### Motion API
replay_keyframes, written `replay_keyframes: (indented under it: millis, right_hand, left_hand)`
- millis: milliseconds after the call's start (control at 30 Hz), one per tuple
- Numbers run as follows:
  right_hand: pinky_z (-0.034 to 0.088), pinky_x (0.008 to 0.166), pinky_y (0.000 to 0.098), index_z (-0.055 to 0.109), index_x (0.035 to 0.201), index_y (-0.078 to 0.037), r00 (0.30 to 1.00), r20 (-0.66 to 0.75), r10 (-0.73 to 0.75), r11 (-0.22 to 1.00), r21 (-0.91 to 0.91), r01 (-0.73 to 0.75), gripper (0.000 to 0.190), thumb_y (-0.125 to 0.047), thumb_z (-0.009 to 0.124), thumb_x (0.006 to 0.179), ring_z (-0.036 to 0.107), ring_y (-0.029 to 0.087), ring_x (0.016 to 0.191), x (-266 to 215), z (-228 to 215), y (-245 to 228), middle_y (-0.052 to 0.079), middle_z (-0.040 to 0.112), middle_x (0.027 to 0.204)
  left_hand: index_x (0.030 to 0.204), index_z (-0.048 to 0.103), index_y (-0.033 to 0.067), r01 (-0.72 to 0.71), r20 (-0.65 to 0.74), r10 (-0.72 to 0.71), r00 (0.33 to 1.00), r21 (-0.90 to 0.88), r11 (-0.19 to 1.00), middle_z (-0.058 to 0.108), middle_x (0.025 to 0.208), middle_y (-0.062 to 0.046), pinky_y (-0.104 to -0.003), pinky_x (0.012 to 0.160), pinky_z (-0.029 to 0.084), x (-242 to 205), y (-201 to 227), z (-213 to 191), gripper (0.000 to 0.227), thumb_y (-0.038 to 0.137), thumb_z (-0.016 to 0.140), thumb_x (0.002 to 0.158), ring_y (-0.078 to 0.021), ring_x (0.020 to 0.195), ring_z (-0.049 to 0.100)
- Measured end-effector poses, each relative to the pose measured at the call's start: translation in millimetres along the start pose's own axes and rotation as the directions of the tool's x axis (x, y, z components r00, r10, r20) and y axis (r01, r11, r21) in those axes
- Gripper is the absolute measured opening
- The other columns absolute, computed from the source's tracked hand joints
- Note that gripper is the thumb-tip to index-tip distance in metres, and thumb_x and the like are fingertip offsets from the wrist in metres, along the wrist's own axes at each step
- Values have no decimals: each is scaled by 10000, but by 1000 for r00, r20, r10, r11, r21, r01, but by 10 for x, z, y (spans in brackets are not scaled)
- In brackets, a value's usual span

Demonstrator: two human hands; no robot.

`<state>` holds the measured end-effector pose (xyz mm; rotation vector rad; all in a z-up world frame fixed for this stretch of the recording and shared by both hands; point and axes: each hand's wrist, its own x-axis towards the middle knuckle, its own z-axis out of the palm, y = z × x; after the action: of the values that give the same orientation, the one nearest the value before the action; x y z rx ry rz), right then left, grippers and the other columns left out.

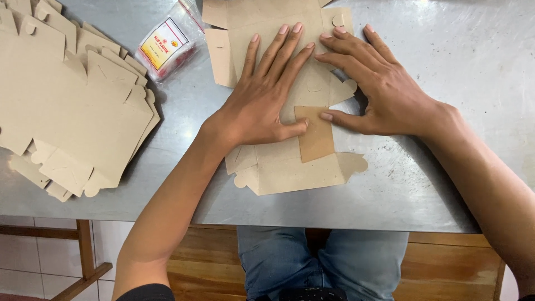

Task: The person folds and assembles flat cardboard box blanks on a metal table. They press down flaps and tabs to form the box shape, handling one unit at a time. A stack of blanks and small containers of paste are visible nearby.

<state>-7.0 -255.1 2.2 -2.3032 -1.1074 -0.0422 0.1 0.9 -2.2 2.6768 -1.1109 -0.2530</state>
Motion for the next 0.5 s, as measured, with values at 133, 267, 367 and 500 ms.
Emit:
replay_keyframes:
  millis: [133,267,367,500]
  right_hand:
    - [159,1305,602,429,1564,24,1000,-2,14,1000,8,-14,727,-358,687,1003,346,431,1560,3,17,-3,278,442,1621]
    - [167,1304,614,441,1568,24,1000,4,4,1000,-2,-4,737,-350,704,990,335,433,1570,0,12,-1,285,436,1630]
    - [173,1308,616,466,1543,47,1000,5,-1,1000,-8,1,766,-363,735,954,347,435,1569,-2,4,-18,293,439,1631]
    - [170,1315,618,488,1518,55,1000,3,12,1000,-1,-12,845,-414,779,878,354,441,1571,-2,-4,-28,297,440,1630]
  left_hand:
    - [1692,112,59,1,17,-1,1000,2,1000,-4,1746,-177,-596,1319,-26,-3,1,-19,1113,592,742,945,-338,1626,-34]
    - [1689,158,63,-10,9,10,1000,-16,1000,24,1738,-175,-594,1316,-4,-7,-39,-23,1080,591,744,951,-336,1620,-4]
    - [1617,310,61,-48,-16,47,999,-129,990,147,1698,-192,-577,1287,99,-30,-159,-112,898,505,759,979,-345,1588,115]
    - [1076,651,82,-93,-185,16,983,-419,903,657,1127,-80,-368,759,498,-220,-233,-584,194,251,702,994,-259,947,700]
